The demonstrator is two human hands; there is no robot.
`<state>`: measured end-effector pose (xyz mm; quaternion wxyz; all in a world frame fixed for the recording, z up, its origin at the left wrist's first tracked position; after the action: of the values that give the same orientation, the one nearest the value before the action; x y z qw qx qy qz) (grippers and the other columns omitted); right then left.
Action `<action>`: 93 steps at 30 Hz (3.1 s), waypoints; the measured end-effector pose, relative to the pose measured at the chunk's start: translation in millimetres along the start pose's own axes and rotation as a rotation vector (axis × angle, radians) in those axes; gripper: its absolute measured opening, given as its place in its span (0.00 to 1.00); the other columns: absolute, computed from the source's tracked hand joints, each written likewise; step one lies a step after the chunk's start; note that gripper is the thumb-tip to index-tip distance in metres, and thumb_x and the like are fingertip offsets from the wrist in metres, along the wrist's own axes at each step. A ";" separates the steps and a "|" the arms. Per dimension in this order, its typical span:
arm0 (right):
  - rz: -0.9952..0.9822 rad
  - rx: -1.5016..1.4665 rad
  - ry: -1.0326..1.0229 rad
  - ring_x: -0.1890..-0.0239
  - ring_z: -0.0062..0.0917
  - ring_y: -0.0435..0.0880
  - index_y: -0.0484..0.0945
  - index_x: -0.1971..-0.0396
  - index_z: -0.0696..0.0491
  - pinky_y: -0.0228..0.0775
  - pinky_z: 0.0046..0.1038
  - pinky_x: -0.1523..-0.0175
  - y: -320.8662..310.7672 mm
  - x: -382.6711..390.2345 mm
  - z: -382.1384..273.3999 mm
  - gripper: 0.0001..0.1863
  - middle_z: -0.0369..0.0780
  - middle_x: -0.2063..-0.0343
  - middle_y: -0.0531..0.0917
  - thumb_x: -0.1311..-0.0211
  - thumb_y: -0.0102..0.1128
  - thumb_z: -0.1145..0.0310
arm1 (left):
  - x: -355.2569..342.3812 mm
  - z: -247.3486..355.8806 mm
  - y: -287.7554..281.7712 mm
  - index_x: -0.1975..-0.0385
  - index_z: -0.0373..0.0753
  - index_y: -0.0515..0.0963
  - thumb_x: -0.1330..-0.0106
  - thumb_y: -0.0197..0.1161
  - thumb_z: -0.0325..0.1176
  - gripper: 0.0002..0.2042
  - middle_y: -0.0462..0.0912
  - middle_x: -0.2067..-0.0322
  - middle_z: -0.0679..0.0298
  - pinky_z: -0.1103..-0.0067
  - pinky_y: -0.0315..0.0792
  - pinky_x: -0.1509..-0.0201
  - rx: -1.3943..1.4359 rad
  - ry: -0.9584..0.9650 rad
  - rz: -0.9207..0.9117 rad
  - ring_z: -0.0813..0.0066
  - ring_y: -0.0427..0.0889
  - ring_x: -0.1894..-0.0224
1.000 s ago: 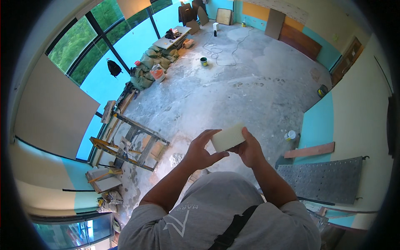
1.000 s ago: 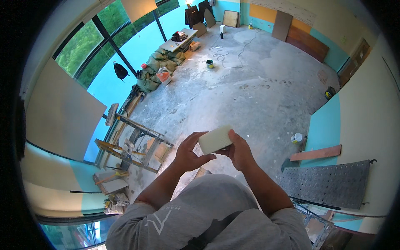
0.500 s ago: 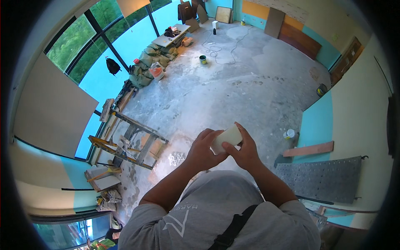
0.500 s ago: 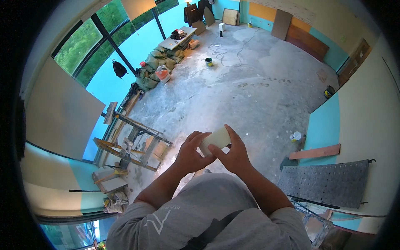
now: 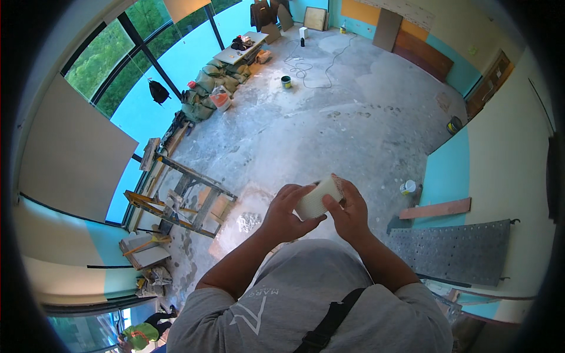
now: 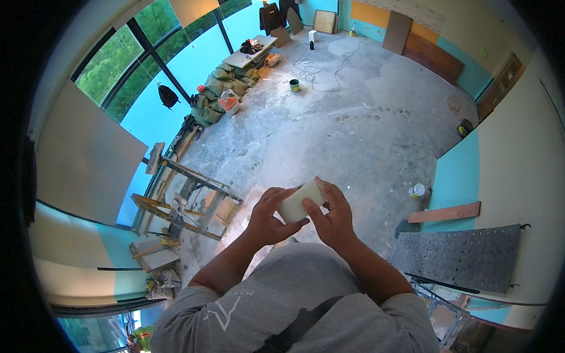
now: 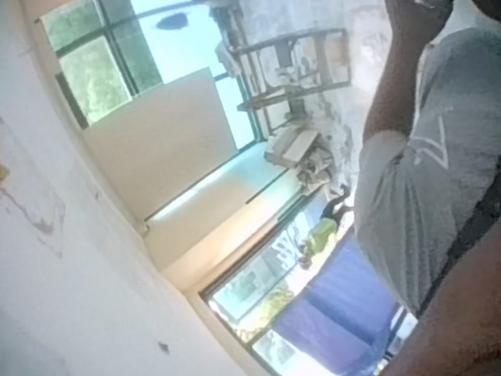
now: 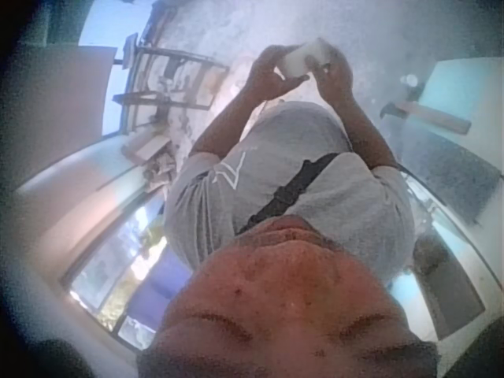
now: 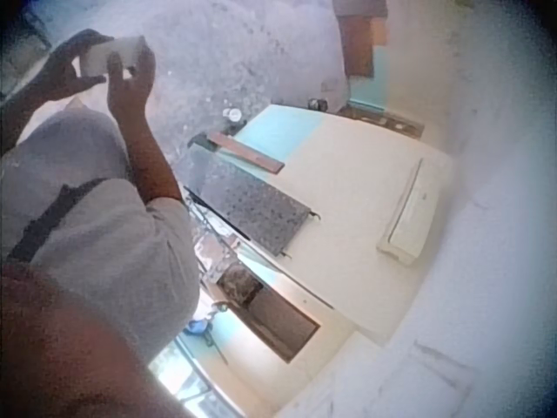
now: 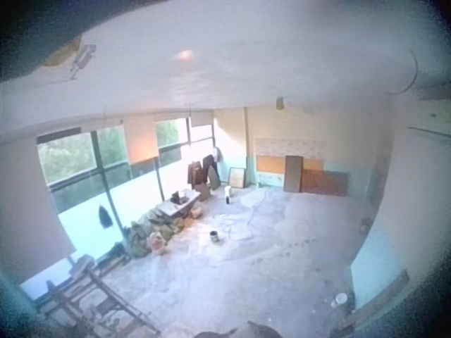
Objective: The person applies plaster to the ceiling using putty knives, then applies joint tape along the ceiling seam by hand.
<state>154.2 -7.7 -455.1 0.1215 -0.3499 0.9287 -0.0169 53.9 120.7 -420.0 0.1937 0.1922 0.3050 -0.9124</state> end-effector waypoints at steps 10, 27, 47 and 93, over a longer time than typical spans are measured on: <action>0.141 0.017 0.283 0.65 0.24 0.81 0.80 0.65 0.60 0.74 0.27 0.58 -27.2 -40.7 11.1 0.13 0.40 0.70 0.84 0.41 0.66 0.65 | -9.6 -6.5 -13.7 0.42 0.37 0.72 0.53 0.77 0.49 0.38 0.78 0.57 0.54 0.64 0.66 0.44 -0.201 -0.020 -0.119 0.52 0.75 0.53; 0.243 0.525 -0.983 0.63 0.23 0.80 0.77 0.68 0.56 0.71 0.27 0.53 -64.1 -120.3 -446.2 0.08 0.38 0.68 0.81 0.35 0.56 0.67 | -155.6 236.2 -254.0 0.31 0.45 0.59 0.45 0.68 0.54 0.42 0.78 0.51 0.53 0.62 0.61 0.42 -1.171 0.533 0.108 0.58 0.76 0.49; 0.972 0.466 -1.637 0.67 0.17 0.79 0.82 0.60 0.50 0.71 0.23 0.55 -125.3 -72.9 -648.6 0.17 0.31 0.68 0.84 0.36 0.59 0.53 | -169.4 328.8 -475.0 0.36 0.47 0.65 0.49 0.72 0.53 0.40 0.78 0.47 0.57 0.54 0.55 0.30 -1.396 0.962 1.114 0.56 0.76 0.44; 1.266 0.739 -1.523 0.61 0.22 0.83 0.82 0.57 0.51 0.73 0.25 0.50 -108.3 -61.6 -671.1 0.18 0.35 0.62 0.85 0.36 0.58 0.52 | -198.7 366.0 -486.5 0.50 0.37 0.75 0.37 0.61 0.50 0.24 0.85 0.66 0.52 0.61 0.70 0.54 -1.200 0.500 1.454 0.54 0.83 0.62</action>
<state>109.5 -85.1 221.6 0.7579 0.3387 0.5575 -0.0080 -91.1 296.1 178.7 0.7050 0.3909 0.5584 -0.1961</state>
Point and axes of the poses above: each hand's wrist, its own x-axis away from the middle knuckle, its own y-axis out of the palm, z = x × y, the point moved 6 cm from there along -x, towards the middle knuckle
